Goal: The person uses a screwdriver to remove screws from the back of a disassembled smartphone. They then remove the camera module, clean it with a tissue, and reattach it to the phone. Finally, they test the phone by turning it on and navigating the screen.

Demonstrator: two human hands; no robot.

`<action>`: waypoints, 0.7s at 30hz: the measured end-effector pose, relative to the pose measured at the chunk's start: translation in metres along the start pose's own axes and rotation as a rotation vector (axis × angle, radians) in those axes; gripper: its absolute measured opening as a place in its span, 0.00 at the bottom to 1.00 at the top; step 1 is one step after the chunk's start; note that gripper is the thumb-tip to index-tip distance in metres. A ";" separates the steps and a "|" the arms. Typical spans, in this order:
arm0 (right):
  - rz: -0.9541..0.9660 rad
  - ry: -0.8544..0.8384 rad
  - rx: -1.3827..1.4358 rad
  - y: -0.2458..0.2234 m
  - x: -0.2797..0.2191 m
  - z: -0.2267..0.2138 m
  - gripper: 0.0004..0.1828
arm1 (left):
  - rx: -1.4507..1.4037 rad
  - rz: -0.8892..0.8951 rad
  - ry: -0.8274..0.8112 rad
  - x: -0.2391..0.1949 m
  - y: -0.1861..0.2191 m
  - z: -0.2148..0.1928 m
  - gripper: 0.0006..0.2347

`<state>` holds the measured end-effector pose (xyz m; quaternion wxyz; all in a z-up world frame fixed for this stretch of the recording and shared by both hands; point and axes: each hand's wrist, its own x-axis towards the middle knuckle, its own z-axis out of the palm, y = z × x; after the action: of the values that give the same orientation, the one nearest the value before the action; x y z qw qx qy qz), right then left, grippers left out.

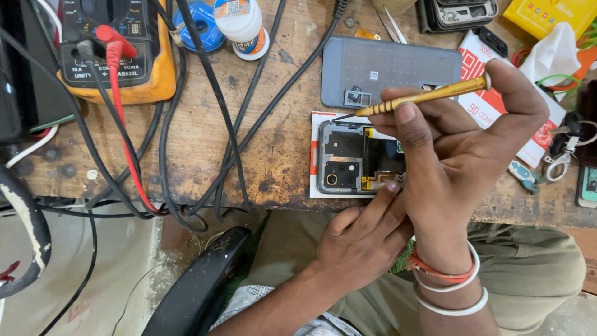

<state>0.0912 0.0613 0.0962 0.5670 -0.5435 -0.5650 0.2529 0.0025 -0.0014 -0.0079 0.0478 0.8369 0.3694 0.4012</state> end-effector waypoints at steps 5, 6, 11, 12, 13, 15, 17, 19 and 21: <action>-0.040 -0.048 -0.050 0.005 -0.003 -0.003 0.28 | -0.029 -0.011 -0.009 -0.002 0.002 0.003 0.08; -0.037 -0.054 -0.054 0.005 -0.004 -0.003 0.28 | -0.026 -0.013 -0.010 -0.003 0.002 0.004 0.08; -0.030 -0.042 -0.031 0.006 -0.005 -0.004 0.28 | -0.037 -0.010 -0.009 -0.003 0.002 0.004 0.08; -0.031 -0.039 -0.027 0.007 -0.005 -0.004 0.28 | -0.043 -0.011 -0.007 -0.003 0.001 0.004 0.08; -0.028 -0.039 -0.031 0.007 -0.005 -0.004 0.28 | -0.044 -0.007 -0.012 -0.003 0.000 0.004 0.08; -0.031 -0.045 -0.041 0.009 -0.006 -0.004 0.29 | -0.047 -0.001 -0.023 -0.004 0.000 0.003 0.08; -0.057 -0.048 -0.047 0.012 -0.007 -0.005 0.29 | -0.037 0.008 -0.015 -0.004 0.000 0.003 0.09; -0.101 -0.058 -0.044 0.014 -0.007 -0.004 0.30 | -0.029 0.012 -0.006 -0.003 -0.001 0.003 0.09; -0.157 -0.098 -0.078 0.015 -0.006 -0.004 0.31 | -0.027 0.016 -0.003 -0.003 -0.001 0.002 0.10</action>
<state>0.0980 0.0587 0.0814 0.5353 -0.5060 -0.6423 0.2117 0.0019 -0.0024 -0.0115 0.0563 0.8397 0.3569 0.4054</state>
